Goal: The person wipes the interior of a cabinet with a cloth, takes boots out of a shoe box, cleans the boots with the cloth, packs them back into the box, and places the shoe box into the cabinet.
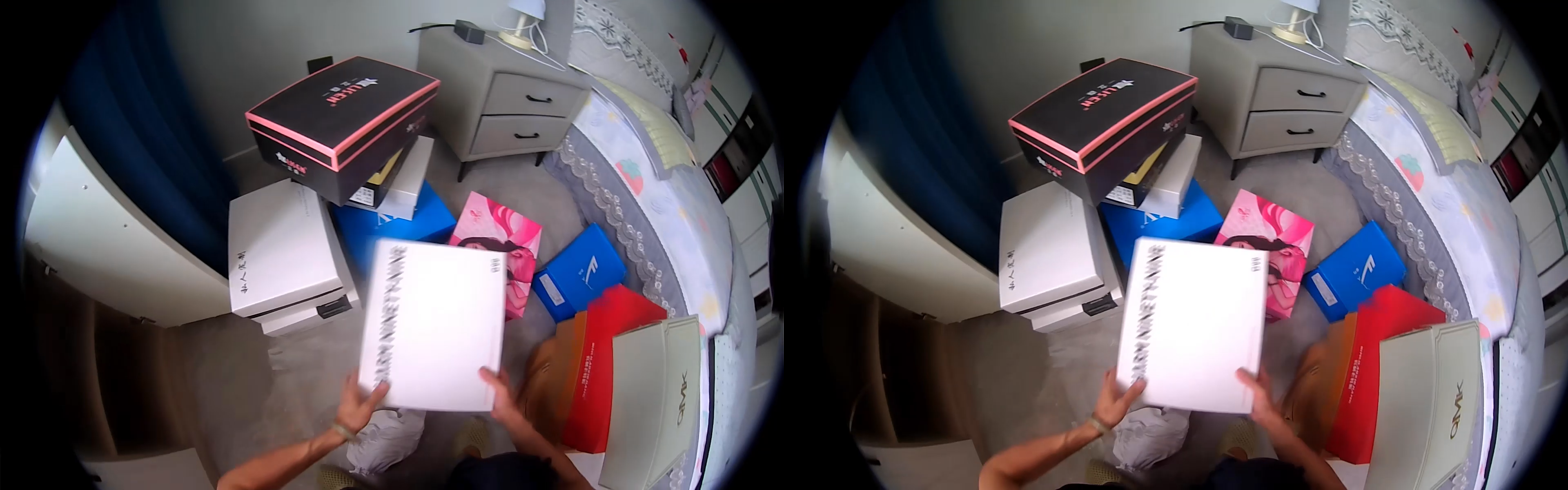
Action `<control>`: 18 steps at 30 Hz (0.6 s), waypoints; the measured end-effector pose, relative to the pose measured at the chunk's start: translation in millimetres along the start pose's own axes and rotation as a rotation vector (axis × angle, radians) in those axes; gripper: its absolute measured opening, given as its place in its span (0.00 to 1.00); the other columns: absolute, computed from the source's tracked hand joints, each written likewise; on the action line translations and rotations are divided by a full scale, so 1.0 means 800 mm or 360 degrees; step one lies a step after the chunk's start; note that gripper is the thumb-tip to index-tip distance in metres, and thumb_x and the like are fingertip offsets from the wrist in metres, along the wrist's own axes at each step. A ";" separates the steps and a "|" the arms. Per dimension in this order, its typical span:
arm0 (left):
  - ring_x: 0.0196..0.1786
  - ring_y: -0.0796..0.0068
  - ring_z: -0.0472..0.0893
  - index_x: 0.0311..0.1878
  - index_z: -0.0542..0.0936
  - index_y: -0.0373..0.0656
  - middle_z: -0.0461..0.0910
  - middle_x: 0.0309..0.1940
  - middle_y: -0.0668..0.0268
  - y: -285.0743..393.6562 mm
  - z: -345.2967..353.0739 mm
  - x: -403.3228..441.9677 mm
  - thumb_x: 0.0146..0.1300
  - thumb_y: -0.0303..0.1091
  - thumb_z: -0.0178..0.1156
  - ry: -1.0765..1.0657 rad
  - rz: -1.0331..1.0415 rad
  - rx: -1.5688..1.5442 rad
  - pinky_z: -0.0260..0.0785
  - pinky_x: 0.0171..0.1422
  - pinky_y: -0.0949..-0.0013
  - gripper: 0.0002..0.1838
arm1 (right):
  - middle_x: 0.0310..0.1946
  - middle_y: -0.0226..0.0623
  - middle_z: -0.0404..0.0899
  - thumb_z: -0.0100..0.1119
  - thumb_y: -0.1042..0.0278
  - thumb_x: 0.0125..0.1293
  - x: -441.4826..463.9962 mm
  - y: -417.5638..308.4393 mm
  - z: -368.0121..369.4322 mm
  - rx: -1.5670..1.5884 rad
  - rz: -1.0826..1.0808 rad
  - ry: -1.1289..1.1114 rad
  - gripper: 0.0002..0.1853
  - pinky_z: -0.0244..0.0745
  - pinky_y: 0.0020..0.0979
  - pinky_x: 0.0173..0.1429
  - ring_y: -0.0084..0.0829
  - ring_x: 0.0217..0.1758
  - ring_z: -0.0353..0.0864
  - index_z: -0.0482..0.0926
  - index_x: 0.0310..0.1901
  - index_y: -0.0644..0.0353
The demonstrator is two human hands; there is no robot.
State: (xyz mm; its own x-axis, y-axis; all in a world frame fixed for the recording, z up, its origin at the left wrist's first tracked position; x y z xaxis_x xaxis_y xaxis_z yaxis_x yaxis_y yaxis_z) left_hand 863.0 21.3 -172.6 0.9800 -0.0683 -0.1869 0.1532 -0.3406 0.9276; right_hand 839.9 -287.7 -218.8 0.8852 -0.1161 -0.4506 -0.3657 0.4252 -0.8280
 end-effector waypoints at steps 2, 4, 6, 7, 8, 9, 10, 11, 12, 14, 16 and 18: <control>0.55 0.56 0.70 0.61 0.72 0.37 0.75 0.50 0.50 -0.038 -0.005 -0.039 0.63 0.47 0.65 -0.0007 -0.0015 -0.0041 0.63 0.63 0.56 0.29 | 0.56 0.41 0.74 0.63 0.66 0.63 -0.014 0.024 0.017 -0.0167 0.0097 -0.0155 0.37 0.72 0.34 0.58 0.32 0.55 0.75 0.58 0.72 0.62; 0.53 0.56 0.70 0.60 0.72 0.37 0.74 0.48 0.52 -0.063 -0.016 -0.065 0.63 0.44 0.65 0.0124 -0.0214 0.0003 0.63 0.61 0.57 0.28 | 0.60 0.41 0.71 0.62 0.67 0.64 -0.022 0.034 0.027 -0.0116 0.0088 -0.0211 0.39 0.68 0.34 0.62 0.32 0.60 0.72 0.55 0.74 0.61; 0.52 0.56 0.70 0.61 0.72 0.37 0.73 0.47 0.52 -0.068 -0.014 -0.070 0.63 0.42 0.65 0.0178 -0.0205 -0.0051 0.64 0.61 0.57 0.28 | 0.63 0.41 0.69 0.61 0.68 0.65 -0.025 0.042 0.029 -0.0179 0.0112 -0.0262 0.39 0.65 0.34 0.65 0.32 0.64 0.68 0.54 0.74 0.60; 0.51 0.56 0.70 0.61 0.72 0.37 0.72 0.46 0.52 -0.070 -0.013 -0.073 0.63 0.41 0.65 0.0234 -0.0200 -0.0102 0.64 0.60 0.58 0.27 | 0.63 0.41 0.69 0.60 0.68 0.65 -0.026 0.041 0.029 -0.0158 0.0110 -0.0262 0.38 0.66 0.34 0.65 0.32 0.64 0.68 0.54 0.75 0.60; 0.51 0.56 0.70 0.61 0.72 0.37 0.72 0.46 0.52 -0.076 -0.010 -0.078 0.63 0.41 0.65 0.0233 -0.0207 -0.0116 0.64 0.60 0.58 0.27 | 0.63 0.41 0.69 0.60 0.68 0.65 -0.029 0.040 0.026 -0.0173 0.0115 -0.0257 0.38 0.66 0.34 0.65 0.32 0.64 0.68 0.54 0.75 0.60; 0.52 0.56 0.70 0.61 0.71 0.37 0.72 0.46 0.51 -0.085 -0.002 -0.082 0.63 0.41 0.65 0.0175 -0.0233 -0.0119 0.64 0.60 0.57 0.28 | 0.63 0.40 0.69 0.60 0.69 0.65 -0.031 0.039 0.025 -0.0193 0.0122 -0.0279 0.38 0.66 0.34 0.65 0.32 0.65 0.68 0.54 0.75 0.60; 0.52 0.55 0.70 0.61 0.71 0.36 0.72 0.47 0.50 -0.092 0.005 -0.084 0.63 0.41 0.65 0.0120 -0.0251 -0.0120 0.64 0.60 0.57 0.28 | 0.64 0.40 0.69 0.59 0.69 0.66 -0.031 0.038 0.025 -0.0212 0.0123 -0.0304 0.38 0.66 0.34 0.65 0.32 0.65 0.68 0.54 0.75 0.60; 0.52 0.55 0.70 0.61 0.71 0.36 0.72 0.47 0.50 -0.096 0.008 -0.088 0.63 0.41 0.65 0.0126 -0.0244 -0.0129 0.64 0.60 0.57 0.28 | 0.64 0.40 0.69 0.59 0.69 0.66 -0.032 0.036 0.025 -0.0221 0.0116 -0.0309 0.38 0.66 0.34 0.65 0.32 0.65 0.68 0.54 0.75 0.60; 0.52 0.55 0.70 0.61 0.71 0.36 0.72 0.47 0.50 -0.101 0.010 -0.093 0.62 0.41 0.65 0.0153 -0.0251 -0.0173 0.64 0.59 0.57 0.28 | 0.64 0.40 0.69 0.59 0.70 0.66 -0.037 0.036 0.025 -0.0213 0.0106 -0.0318 0.38 0.65 0.34 0.66 0.31 0.65 0.68 0.54 0.75 0.60; 0.52 0.54 0.70 0.61 0.71 0.35 0.71 0.47 0.49 -0.106 0.014 -0.106 0.62 0.42 0.66 0.0162 -0.0261 -0.0212 0.64 0.59 0.56 0.29 | 0.64 0.40 0.68 0.59 0.71 0.66 -0.047 0.040 0.019 -0.0197 0.0098 -0.0311 0.38 0.65 0.34 0.66 0.31 0.65 0.68 0.54 0.75 0.60; 0.52 0.54 0.70 0.61 0.71 0.35 0.71 0.47 0.50 -0.106 0.015 -0.124 0.61 0.43 0.67 0.0163 -0.0302 -0.0108 0.64 0.59 0.56 0.31 | 0.65 0.40 0.68 0.58 0.71 0.66 -0.056 0.051 0.009 -0.0196 0.0170 -0.0316 0.37 0.65 0.34 0.66 0.32 0.66 0.68 0.54 0.75 0.60; 0.51 0.55 0.70 0.62 0.71 0.35 0.72 0.48 0.50 -0.110 0.019 -0.145 0.60 0.44 0.67 0.0158 -0.0356 -0.0065 0.65 0.59 0.56 0.32 | 0.65 0.40 0.68 0.57 0.71 0.67 -0.066 0.065 -0.002 -0.0198 0.0236 -0.0297 0.36 0.65 0.34 0.67 0.32 0.66 0.68 0.55 0.74 0.60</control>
Point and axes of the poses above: each hand's wrist, its own x-axis towards the middle knuckle, its own z-axis out of the palm, y = z × x, the point moved 9 cm from there along x, towards the middle knuckle
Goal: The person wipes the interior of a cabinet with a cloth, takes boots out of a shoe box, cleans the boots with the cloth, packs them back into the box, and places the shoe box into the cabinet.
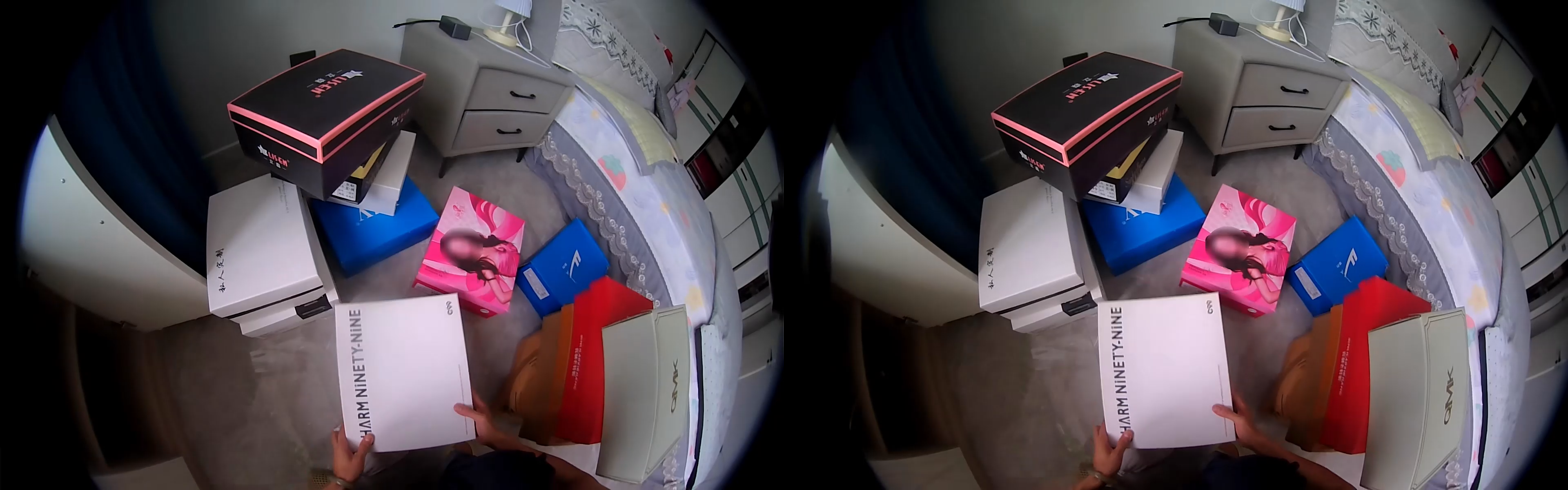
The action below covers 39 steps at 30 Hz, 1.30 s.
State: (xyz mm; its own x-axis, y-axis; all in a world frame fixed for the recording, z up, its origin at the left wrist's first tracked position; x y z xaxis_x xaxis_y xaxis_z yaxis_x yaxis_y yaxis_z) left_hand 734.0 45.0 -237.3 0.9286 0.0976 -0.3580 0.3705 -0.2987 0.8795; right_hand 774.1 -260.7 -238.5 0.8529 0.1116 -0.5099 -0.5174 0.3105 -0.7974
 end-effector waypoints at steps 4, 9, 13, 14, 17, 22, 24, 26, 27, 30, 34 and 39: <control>0.49 0.56 0.72 0.61 0.72 0.38 0.69 0.47 0.52 -0.014 0.001 -0.005 0.61 0.46 0.66 -0.0021 0.0032 0.0142 0.67 0.56 0.56 0.30 | 0.63 0.40 0.70 0.58 0.70 0.67 0.003 0.033 -0.006 0.0063 0.0091 0.0025 0.34 0.66 0.35 0.66 0.32 0.64 0.69 0.57 0.73 0.60; 0.48 0.57 0.71 0.55 0.78 0.41 0.76 0.43 0.52 0.003 -0.003 0.034 0.60 0.48 0.66 0.0044 -0.0012 0.0369 0.67 0.56 0.58 0.26 | 0.59 0.39 0.73 0.62 0.66 0.66 0.049 0.017 -0.010 -0.0032 0.0229 0.0129 0.31 0.70 0.34 0.62 0.31 0.61 0.72 0.64 0.68 0.61; 0.47 0.61 0.70 0.47 0.83 0.41 0.80 0.39 0.54 0.030 0.005 0.027 0.62 0.47 0.64 -0.0055 0.0049 0.0568 0.69 0.53 0.61 0.19 | 0.54 0.38 0.77 0.65 0.63 0.65 0.058 0.011 -0.030 -0.0394 0.0044 0.0316 0.28 0.73 0.32 0.58 0.30 0.55 0.77 0.70 0.64 0.62; 0.45 0.61 0.71 0.46 0.83 0.41 0.80 0.40 0.53 0.037 0.003 0.027 0.63 0.47 0.63 -0.0035 0.0076 0.0610 0.69 0.52 0.62 0.18 | 0.52 0.38 0.78 0.65 0.62 0.65 0.058 -0.002 -0.033 -0.0606 -0.0067 0.0413 0.28 0.74 0.32 0.57 0.30 0.53 0.78 0.70 0.64 0.62; 0.44 0.64 0.74 0.50 0.80 0.37 0.80 0.41 0.52 0.058 -0.015 0.017 0.66 0.47 0.60 -0.0030 -0.0172 0.0380 0.70 0.51 0.64 0.21 | 0.51 0.38 0.79 0.65 0.61 0.64 0.054 -0.031 -0.015 -0.0362 0.0139 0.0231 0.28 0.74 0.32 0.57 0.30 0.52 0.79 0.70 0.63 0.62; 0.48 0.70 0.77 0.56 0.70 0.30 0.79 0.43 0.57 0.065 -0.019 0.019 0.73 0.49 0.52 -0.0043 -0.0085 0.0118 0.69 0.54 0.67 0.26 | 0.48 0.40 0.81 0.62 0.59 0.64 0.048 -0.084 -0.013 0.0098 0.0311 0.0164 0.25 0.77 0.32 0.52 0.31 0.49 0.81 0.74 0.60 0.63; 0.38 0.75 0.73 0.54 0.72 0.38 0.74 0.35 0.64 0.067 -0.020 0.029 0.74 0.45 0.47 -0.0209 0.0046 -0.0786 0.68 0.43 0.68 0.19 | 0.43 0.40 0.83 0.60 0.58 0.64 0.040 -0.107 -0.017 0.0351 0.0414 0.0194 0.20 0.78 0.32 0.48 0.31 0.43 0.83 0.78 0.53 0.63; 0.39 0.79 0.70 0.49 0.74 0.38 0.72 0.36 0.68 0.125 -0.041 0.028 0.77 0.44 0.39 -0.0255 0.0039 -0.0865 0.65 0.45 0.73 0.19 | 0.38 0.39 0.84 0.59 0.58 0.64 0.033 -0.137 0.001 0.0378 0.0275 0.0300 0.18 0.79 0.32 0.44 0.31 0.39 0.83 0.81 0.47 0.64; 0.39 0.79 0.69 0.46 0.74 0.39 0.72 0.36 0.69 0.118 -0.047 0.035 0.77 0.43 0.40 -0.0268 0.0167 -0.0677 0.65 0.45 0.73 0.19 | 0.38 0.39 0.84 0.59 0.58 0.64 0.036 -0.140 0.004 0.0441 0.0325 0.0236 0.18 0.79 0.32 0.44 0.32 0.38 0.83 0.81 0.47 0.64; 0.43 0.74 0.77 0.47 0.79 0.32 0.80 0.36 0.62 0.101 -0.045 0.036 0.79 0.42 0.38 -0.0223 0.0120 -0.0480 0.68 0.55 0.70 0.24 | 0.37 0.39 0.85 0.60 0.58 0.64 0.024 -0.157 0.039 0.0506 0.0410 0.0230 0.17 0.80 0.33 0.43 0.32 0.37 0.84 0.81 0.47 0.63; 0.53 0.60 0.79 0.55 0.78 0.33 0.82 0.46 0.54 0.057 -0.022 0.022 0.73 0.40 0.51 -0.0238 -0.0303 -0.0361 0.68 0.63 0.62 0.19 | 0.38 0.39 0.85 0.62 0.62 0.64 0.046 -0.191 -0.005 0.0377 0.0208 0.0442 0.15 0.80 0.32 0.45 0.32 0.38 0.85 0.82 0.47 0.63; 0.54 0.65 0.74 0.54 0.82 0.57 0.80 0.49 0.71 0.097 0.036 -0.002 0.59 0.49 0.65 -0.0658 0.0844 0.0953 0.59 0.65 0.54 0.20 | 0.36 0.38 0.85 0.62 0.63 0.67 0.102 -0.208 -0.002 0.0627 0.0200 0.0232 0.12 0.81 0.30 0.43 0.31 0.36 0.85 0.82 0.46 0.62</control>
Point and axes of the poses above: each hand's wrist, its own x-axis towards the middle knuckle, its own z-axis out of the palm, y = z × x, the point moved 9 cm from there along x, towards the middle knuckle
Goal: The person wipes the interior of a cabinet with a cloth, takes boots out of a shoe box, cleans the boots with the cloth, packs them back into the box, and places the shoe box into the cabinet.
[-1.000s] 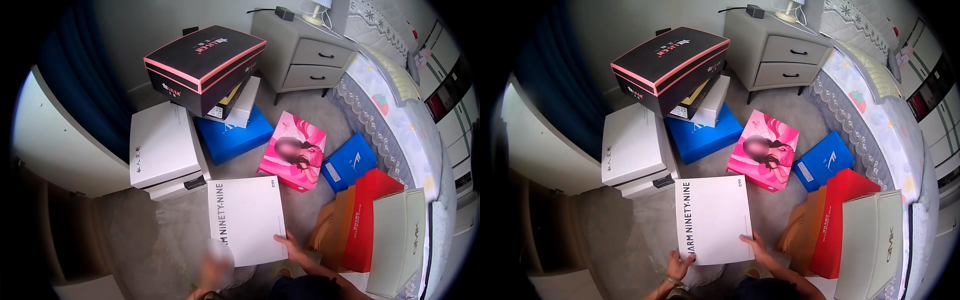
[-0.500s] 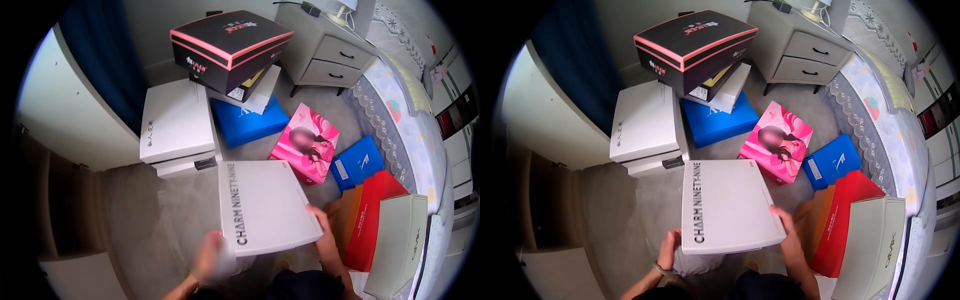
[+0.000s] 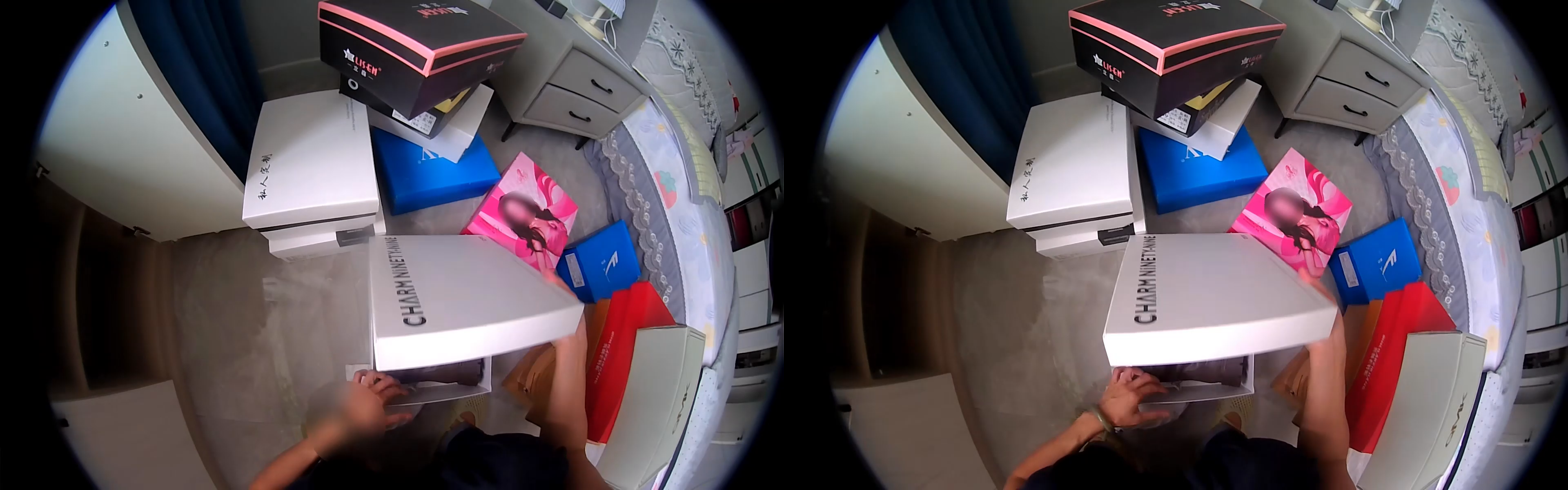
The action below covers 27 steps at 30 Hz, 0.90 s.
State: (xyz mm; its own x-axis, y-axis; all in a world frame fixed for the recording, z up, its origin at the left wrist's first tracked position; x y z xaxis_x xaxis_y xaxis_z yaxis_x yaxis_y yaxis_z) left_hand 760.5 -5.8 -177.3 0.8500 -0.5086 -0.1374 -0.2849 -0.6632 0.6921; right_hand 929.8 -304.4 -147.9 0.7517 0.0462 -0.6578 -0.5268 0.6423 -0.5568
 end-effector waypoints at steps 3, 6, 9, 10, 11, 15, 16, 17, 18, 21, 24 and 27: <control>0.55 0.72 0.73 0.56 0.82 0.60 0.79 0.49 0.77 -0.002 0.038 -0.013 0.60 0.43 0.61 -0.0073 0.0278 0.0509 0.57 0.66 0.51 0.19 | 0.35 0.36 0.84 0.61 0.65 0.67 0.010 -0.041 0.008 -0.0259 -0.0757 0.0040 0.10 0.80 0.31 0.41 0.30 0.36 0.84 0.82 0.46 0.61; 0.55 0.76 0.72 0.57 0.82 0.62 0.78 0.49 0.81 0.000 0.057 -0.023 0.61 0.37 0.56 -0.0226 0.0419 0.0833 0.56 0.68 0.50 0.20 | 0.35 0.34 0.83 0.62 0.66 0.67 0.001 -0.038 0.022 -0.0396 -0.0692 0.0122 0.09 0.80 0.30 0.41 0.28 0.36 0.83 0.82 0.45 0.60; 0.55 0.78 0.72 0.57 0.81 0.64 0.78 0.48 0.81 0.002 0.048 -0.030 0.62 0.35 0.54 -0.0290 0.0345 0.0813 0.57 0.69 0.51 0.21 | 0.36 0.34 0.84 0.62 0.65 0.68 -0.027 -0.030 0.064 -0.0452 -0.0666 -0.0042 0.09 0.79 0.30 0.41 0.27 0.36 0.83 0.82 0.44 0.60; 0.56 0.78 0.72 0.57 0.81 0.64 0.78 0.48 0.81 -0.005 0.044 -0.034 0.61 0.34 0.54 -0.0299 0.0252 0.0748 0.57 0.70 0.53 0.21 | 0.36 0.34 0.84 0.61 0.65 0.68 -0.045 -0.024 0.087 -0.0353 -0.0608 -0.0101 0.09 0.79 0.30 0.42 0.27 0.37 0.83 0.83 0.44 0.59; 0.56 0.78 0.72 0.57 0.81 0.64 0.78 0.48 0.81 -0.013 0.056 -0.041 0.61 0.34 0.54 -0.0302 0.0246 0.0742 0.57 0.70 0.53 0.21 | 0.37 0.35 0.84 0.60 0.65 0.69 -0.051 -0.021 0.097 -0.0236 -0.0496 -0.0137 0.09 0.79 0.30 0.43 0.27 0.38 0.84 0.82 0.44 0.60; 0.60 0.70 0.75 0.56 0.80 0.49 0.77 0.55 0.66 -0.076 0.036 -0.065 0.66 0.34 0.54 0.0543 0.0005 -0.0611 0.63 0.70 0.56 0.15 | 0.39 0.38 0.85 0.56 0.64 0.70 -0.071 -0.052 0.088 -0.0164 -0.0570 -0.0110 0.11 0.80 0.28 0.47 0.28 0.39 0.84 0.82 0.43 0.63; 0.57 0.70 0.76 0.52 0.80 0.49 0.76 0.52 0.65 -0.096 0.046 -0.059 0.64 0.35 0.54 0.0424 -0.0333 -0.1358 0.62 0.72 0.56 0.14 | 0.40 0.39 0.85 0.55 0.64 0.70 -0.084 -0.061 0.098 -0.0103 -0.0556 -0.0187 0.12 0.80 0.27 0.47 0.29 0.39 0.85 0.82 0.43 0.65; 0.55 0.73 0.76 0.48 0.81 0.53 0.76 0.48 0.69 -0.086 0.039 -0.056 0.63 0.37 0.53 0.0263 -0.0190 -0.0747 0.57 0.74 0.56 0.13 | 0.40 0.40 0.85 0.54 0.63 0.70 -0.098 -0.071 0.108 -0.0041 -0.0539 -0.0263 0.14 0.80 0.27 0.48 0.30 0.39 0.85 0.81 0.43 0.66; 0.53 0.75 0.75 0.45 0.81 0.57 0.76 0.43 0.72 -0.075 0.032 -0.055 0.61 0.39 0.51 0.0176 -0.0018 0.0004 0.53 0.77 0.55 0.12 | 0.43 0.40 0.84 0.54 0.62 0.70 -0.096 -0.085 0.084 -0.0049 -0.0636 -0.0159 0.15 0.80 0.28 0.49 0.31 0.41 0.85 0.81 0.45 0.66; 0.51 0.77 0.75 0.42 0.83 0.62 0.76 0.40 0.76 -0.067 -0.005 -0.063 0.59 0.37 0.50 0.0175 0.0152 0.0597 0.49 0.79 0.52 0.14 | 0.47 0.39 0.83 0.52 0.58 0.70 -0.107 -0.109 0.062 -0.0069 -0.0801 -0.0128 0.18 0.78 0.29 0.52 0.31 0.46 0.83 0.80 0.50 0.65; 0.49 0.76 0.77 0.41 0.85 0.60 0.78 0.39 0.76 -0.083 -0.039 -0.070 0.55 0.32 0.54 0.0109 -0.0094 0.0662 0.50 0.77 0.50 0.14 | 0.50 0.38 0.81 0.50 0.55 0.70 -0.103 -0.131 0.022 -0.0042 -0.1044 -0.0185 0.22 0.76 0.31 0.57 0.31 0.52 0.81 0.77 0.55 0.64; 0.47 0.74 0.78 0.42 0.83 0.53 0.76 0.39 0.71 -0.088 -0.042 -0.083 0.52 0.33 0.57 0.0351 -0.0172 0.0784 0.56 0.73 0.52 0.13 | 0.55 0.35 0.78 0.52 0.52 0.68 -0.061 -0.135 -0.056 -0.0008 -0.1463 0.0082 0.25 0.73 0.33 0.60 0.33 0.56 0.78 0.74 0.59 0.62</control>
Point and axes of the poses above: each hand's wrist, its own x-axis towards the middle knuckle, its own z-axis out of the palm, y = z × x, the point moved 9 cm from there along x, towards the middle knuckle
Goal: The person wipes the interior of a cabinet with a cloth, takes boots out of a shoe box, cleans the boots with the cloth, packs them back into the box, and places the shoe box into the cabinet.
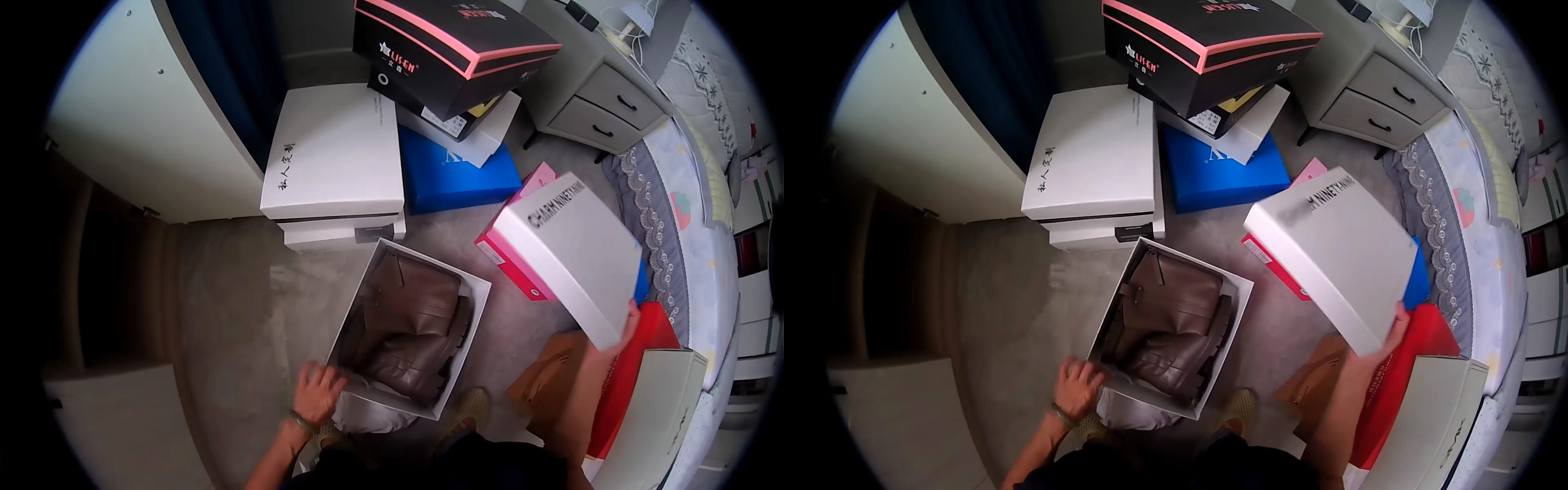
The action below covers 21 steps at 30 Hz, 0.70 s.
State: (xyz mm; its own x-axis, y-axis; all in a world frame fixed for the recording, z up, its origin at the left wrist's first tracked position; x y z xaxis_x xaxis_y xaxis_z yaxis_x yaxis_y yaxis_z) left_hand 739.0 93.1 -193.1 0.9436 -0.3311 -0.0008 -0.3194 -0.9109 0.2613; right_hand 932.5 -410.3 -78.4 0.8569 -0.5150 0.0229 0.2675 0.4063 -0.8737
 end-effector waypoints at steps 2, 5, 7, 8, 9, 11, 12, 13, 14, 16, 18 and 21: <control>0.49 0.71 0.77 0.45 0.82 0.51 0.76 0.39 0.70 0.028 0.032 -0.042 0.54 0.37 0.60 -0.0070 0.0218 -0.0184 0.61 0.68 0.53 0.14 | 0.56 0.36 0.77 0.54 0.57 0.66 -0.002 0.055 -0.018 0.0236 0.0209 0.0217 0.25 0.73 0.40 0.63 0.37 0.59 0.77 0.72 0.61 0.61; 0.52 0.65 0.77 0.51 0.80 0.51 0.76 0.43 0.67 0.092 0.075 -0.067 0.56 0.41 0.60 -0.0438 0.0510 -0.0668 0.64 0.63 0.54 0.18 | 0.64 0.35 0.71 0.57 0.58 0.60 -0.033 0.133 -0.003 0.0500 0.0646 0.0222 0.32 0.62 0.45 0.72 0.40 0.69 0.67 0.66 0.67 0.58; 0.54 0.63 0.77 0.54 0.79 0.52 0.77 0.46 0.66 0.093 0.091 -0.067 0.57 0.41 0.60 -0.0286 0.0462 -0.0485 0.66 0.61 0.57 0.20 | 0.64 0.35 0.70 0.58 0.55 0.61 -0.046 0.168 0.013 0.0368 0.0861 0.0024 0.33 0.61 0.42 0.72 0.37 0.69 0.66 0.66 0.66 0.57; 0.55 0.61 0.77 0.56 0.78 0.53 0.77 0.49 0.65 0.090 0.099 -0.069 0.57 0.41 0.60 -0.0144 0.0429 -0.0310 0.67 0.60 0.60 0.21 | 0.63 0.36 0.70 0.58 0.53 0.61 -0.050 0.184 0.012 0.0239 0.0939 -0.0023 0.33 0.62 0.41 0.70 0.36 0.69 0.66 0.67 0.66 0.57; 0.59 0.61 0.76 0.62 0.75 0.55 0.76 0.56 0.63 0.088 0.127 -0.079 0.55 0.42 0.62 -0.0235 0.0506 -0.0121 0.68 0.61 0.63 0.28 | 0.63 0.36 0.70 0.58 0.53 0.61 -0.047 0.191 0.008 0.0244 0.0936 -0.0022 0.33 0.62 0.41 0.70 0.36 0.69 0.66 0.67 0.66 0.57; 0.59 0.59 0.76 0.62 0.76 0.54 0.76 0.57 0.62 0.078 0.144 -0.074 0.53 0.40 0.62 -0.0512 0.0325 -0.0433 0.67 0.63 0.62 0.29 | 0.60 0.37 0.71 0.59 0.52 0.63 -0.064 0.225 -0.017 -0.0073 0.1373 0.0049 0.33 0.64 0.39 0.68 0.35 0.65 0.68 0.66 0.66 0.57; 0.59 0.57 0.77 0.62 0.76 0.53 0.76 0.57 0.60 0.074 0.155 -0.071 0.52 0.38 0.62 -0.0784 0.0121 -0.0747 0.67 0.65 0.61 0.29 | 0.60 0.37 0.71 0.59 0.52 0.63 -0.067 0.228 -0.024 -0.0080 0.1372 0.0052 0.33 0.64 0.39 0.68 0.35 0.65 0.68 0.66 0.66 0.57; 0.59 0.57 0.77 0.62 0.76 0.53 0.76 0.57 0.60 0.073 0.147 -0.062 0.52 0.38 0.62 -0.0775 0.0119 -0.0751 0.67 0.65 0.61 0.29 | 0.59 0.40 0.70 0.61 0.55 0.62 -0.072 0.229 -0.043 -0.0456 0.1346 0.0101 0.32 0.64 0.38 0.67 0.37 0.63 0.69 0.66 0.66 0.57; 0.58 0.55 0.77 0.61 0.77 0.51 0.78 0.56 0.58 0.079 0.136 -0.054 0.53 0.35 0.61 -0.1029 0.0125 -0.0995 0.68 0.64 0.59 0.28 | 0.58 0.42 0.69 0.63 0.57 0.61 -0.076 0.226 -0.058 -0.0826 0.1305 0.0150 0.31 0.65 0.38 0.66 0.38 0.60 0.70 0.66 0.65 0.57; 0.57 0.53 0.78 0.60 0.78 0.49 0.79 0.54 0.55 0.087 0.092 -0.034 0.53 0.32 0.59 -0.1290 0.0129 -0.1236 0.69 0.62 0.57 0.26 | 0.57 0.41 0.68 0.65 0.61 0.59 -0.094 0.221 -0.064 -0.0747 0.1202 0.0424 0.31 0.68 0.37 0.62 0.36 0.57 0.70 0.68 0.63 0.57; 0.56 0.50 0.78 0.57 0.78 0.41 0.80 0.52 0.51 0.098 0.041 -0.019 0.55 0.31 0.58 -0.1512 0.0186 -0.1319 0.70 0.61 0.58 0.24 | 0.53 0.37 0.74 0.62 0.61 0.61 -0.101 0.170 -0.038 -0.1089 0.0588 0.0470 0.24 0.70 0.32 0.58 0.30 0.51 0.74 0.72 0.58 0.60; 0.53 0.58 0.80 0.58 0.76 0.36 0.81 0.50 0.53 0.100 -0.046 0.020 0.59 0.30 0.60 -0.1457 0.0267 -0.1829 0.69 0.58 0.63 0.22 | 0.50 0.38 0.76 0.59 0.63 0.64 -0.130 0.167 0.066 -0.0835 0.0637 -0.0371 0.24 0.71 0.32 0.57 0.29 0.50 0.75 0.70 0.60 0.62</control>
State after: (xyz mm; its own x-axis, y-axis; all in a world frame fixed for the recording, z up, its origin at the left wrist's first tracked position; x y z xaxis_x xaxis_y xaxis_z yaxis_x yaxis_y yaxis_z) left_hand 732.0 24.0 -136.3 0.3818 -0.8449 -0.3747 0.2385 -0.3016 0.9231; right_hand 902.1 -262.7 -172.0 0.9330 -0.2026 -0.2973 -0.2862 0.0828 -0.9546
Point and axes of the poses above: each hand's wrist, its own x-axis towards the middle knuckle, its own z-axis out of the palm, y = z × x, the point moved 9 cm from there along x, towards the middle knuckle
